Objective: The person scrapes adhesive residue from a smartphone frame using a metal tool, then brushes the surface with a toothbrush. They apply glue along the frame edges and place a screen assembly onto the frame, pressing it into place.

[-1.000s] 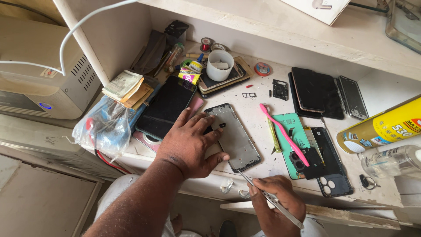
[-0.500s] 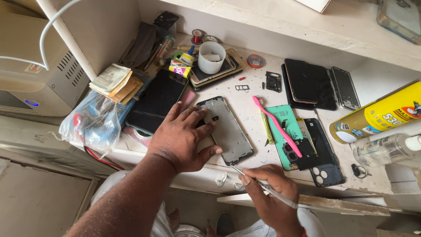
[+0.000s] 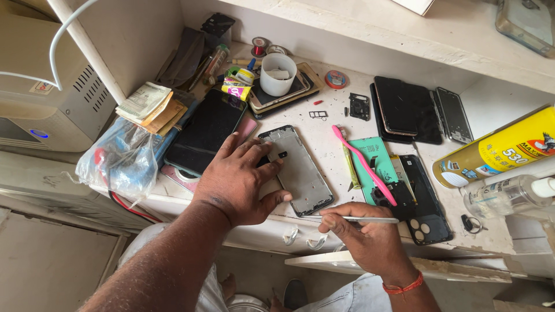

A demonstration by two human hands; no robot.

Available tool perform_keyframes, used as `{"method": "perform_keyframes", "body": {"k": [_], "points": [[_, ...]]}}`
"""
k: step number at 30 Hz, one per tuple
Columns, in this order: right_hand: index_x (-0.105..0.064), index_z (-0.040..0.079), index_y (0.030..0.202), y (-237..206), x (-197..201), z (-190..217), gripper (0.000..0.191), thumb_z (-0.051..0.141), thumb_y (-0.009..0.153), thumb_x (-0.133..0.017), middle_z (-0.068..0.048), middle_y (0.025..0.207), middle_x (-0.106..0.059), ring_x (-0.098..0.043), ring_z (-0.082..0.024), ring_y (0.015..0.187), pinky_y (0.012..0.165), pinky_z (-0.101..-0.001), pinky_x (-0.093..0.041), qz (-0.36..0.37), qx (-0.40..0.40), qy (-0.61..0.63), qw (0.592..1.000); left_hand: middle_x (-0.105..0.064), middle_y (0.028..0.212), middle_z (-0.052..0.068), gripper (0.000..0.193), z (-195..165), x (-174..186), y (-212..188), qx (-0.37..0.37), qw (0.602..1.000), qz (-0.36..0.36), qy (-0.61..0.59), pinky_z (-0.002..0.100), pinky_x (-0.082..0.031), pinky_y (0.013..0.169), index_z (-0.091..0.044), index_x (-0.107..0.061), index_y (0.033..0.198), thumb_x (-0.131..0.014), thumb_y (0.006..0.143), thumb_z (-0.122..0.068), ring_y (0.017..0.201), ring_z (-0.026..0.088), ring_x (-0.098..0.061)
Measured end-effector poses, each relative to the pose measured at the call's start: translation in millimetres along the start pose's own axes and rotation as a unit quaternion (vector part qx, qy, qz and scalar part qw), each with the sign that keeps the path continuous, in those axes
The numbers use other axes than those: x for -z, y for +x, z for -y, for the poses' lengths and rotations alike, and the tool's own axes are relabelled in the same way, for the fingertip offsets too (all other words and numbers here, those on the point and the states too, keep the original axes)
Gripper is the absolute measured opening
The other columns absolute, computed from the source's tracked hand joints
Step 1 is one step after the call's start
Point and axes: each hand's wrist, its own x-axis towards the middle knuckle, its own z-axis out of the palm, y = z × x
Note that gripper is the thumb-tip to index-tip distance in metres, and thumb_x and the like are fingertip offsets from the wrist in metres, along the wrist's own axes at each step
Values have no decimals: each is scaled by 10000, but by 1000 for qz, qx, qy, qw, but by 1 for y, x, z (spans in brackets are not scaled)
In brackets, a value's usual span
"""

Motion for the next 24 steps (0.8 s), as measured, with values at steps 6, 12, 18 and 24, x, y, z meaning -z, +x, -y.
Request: {"method": "perform_keyframes", "body": {"k": [6,12,18,24], "points": [[-766,-49,812,13,-8,9,339,264,937,-740,-30,598,-608,-423,-79,541,476,-267,-332,-26,-118,15,993,-572,1393,113,623,-1,0,1,2,1000,5,6,555,-196,1191,-231,-713,1247,-651,805,-666,1372,305,-439],[-759,45,829,33,-13,28,298,323,913,-692,17,569,-664,-436,-54,517,459,-256,-348,-33,-156,8,987,-580,1387,115,620,0,-1,-1,-4,1000,-11,1,556,-211,1190,-224,-718,1244,-658,806,-659,1364,311,-457],[-742,19,748,29,-20,29,344,330,893,-722,-3,565,-629,-488,-86,513,477,-284,-397,43,-213,-96,971,-589,1371,126,623,0,-2,0,-11,1000,-25,1,555,-212,1179,-206,-729,1222,-664,790,-649,1356,321,-462],[-702,-6,866,9,-7,12,326,277,981,-588,-95,727,-686,-604,-136,685,648,-304,-490,-84,-86,135,984,-591,1379,117,605,0,-2,-1,-13,1000,-23,-2,522,-217,1213,-205,-729,1226,-648,830,-655,1393,321,-449]]}}
